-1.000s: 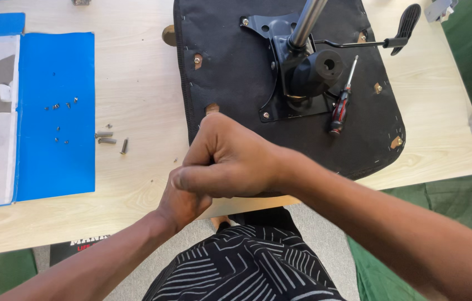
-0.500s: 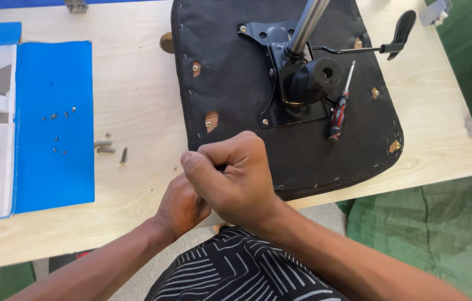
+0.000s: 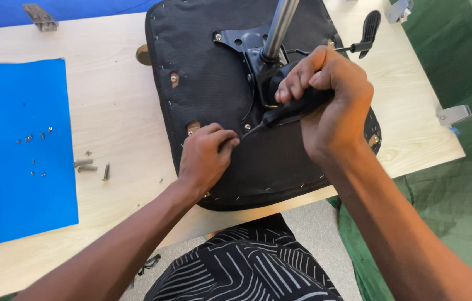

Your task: The person uses a screwdriver to tighten screws on the underside of an overturned chair seat, securing the metal base and gas lift mechanism to the seat frame.

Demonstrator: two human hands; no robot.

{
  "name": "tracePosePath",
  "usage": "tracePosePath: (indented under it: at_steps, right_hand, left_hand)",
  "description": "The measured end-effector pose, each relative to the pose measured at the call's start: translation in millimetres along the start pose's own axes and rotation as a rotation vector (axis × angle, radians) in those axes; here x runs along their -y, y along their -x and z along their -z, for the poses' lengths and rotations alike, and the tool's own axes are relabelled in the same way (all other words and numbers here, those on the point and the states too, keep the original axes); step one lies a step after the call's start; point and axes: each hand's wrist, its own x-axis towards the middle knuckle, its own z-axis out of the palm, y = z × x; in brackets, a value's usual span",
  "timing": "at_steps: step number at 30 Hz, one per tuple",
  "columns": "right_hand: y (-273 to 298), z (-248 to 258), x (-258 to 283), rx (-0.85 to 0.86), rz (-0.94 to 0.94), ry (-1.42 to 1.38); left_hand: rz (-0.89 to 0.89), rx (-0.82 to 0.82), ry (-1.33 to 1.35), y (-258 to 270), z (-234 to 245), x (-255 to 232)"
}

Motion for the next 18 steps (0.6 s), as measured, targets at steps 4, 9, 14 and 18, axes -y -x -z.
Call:
tracePosePath:
  at_steps: [4,9,14,18]
  right_hand:
    - [-17.2,11.4,-10.9,-0.029,0.017,0.067]
    - [-26.1,14.0,-18.9,-0.033,0.028,0.094]
    - [-33.8,16.6,-19.5,0.015,-0.004,0.099]
    - [-36.6,15.3,-18.3,0.034,-0.03,0.126]
  left_hand:
    - [0.07,-0.055,0.08,-17.2,-21.6,-2.0]
    - [0.081,-0.11,-0.007,-17.4,-35.8,-3.5]
    - [0.117,-0.13,-0.039,-21.8,-42.2,-3.2]
    - [0.118,-0.13,-0.021,-22.1,-42.2,-3.0]
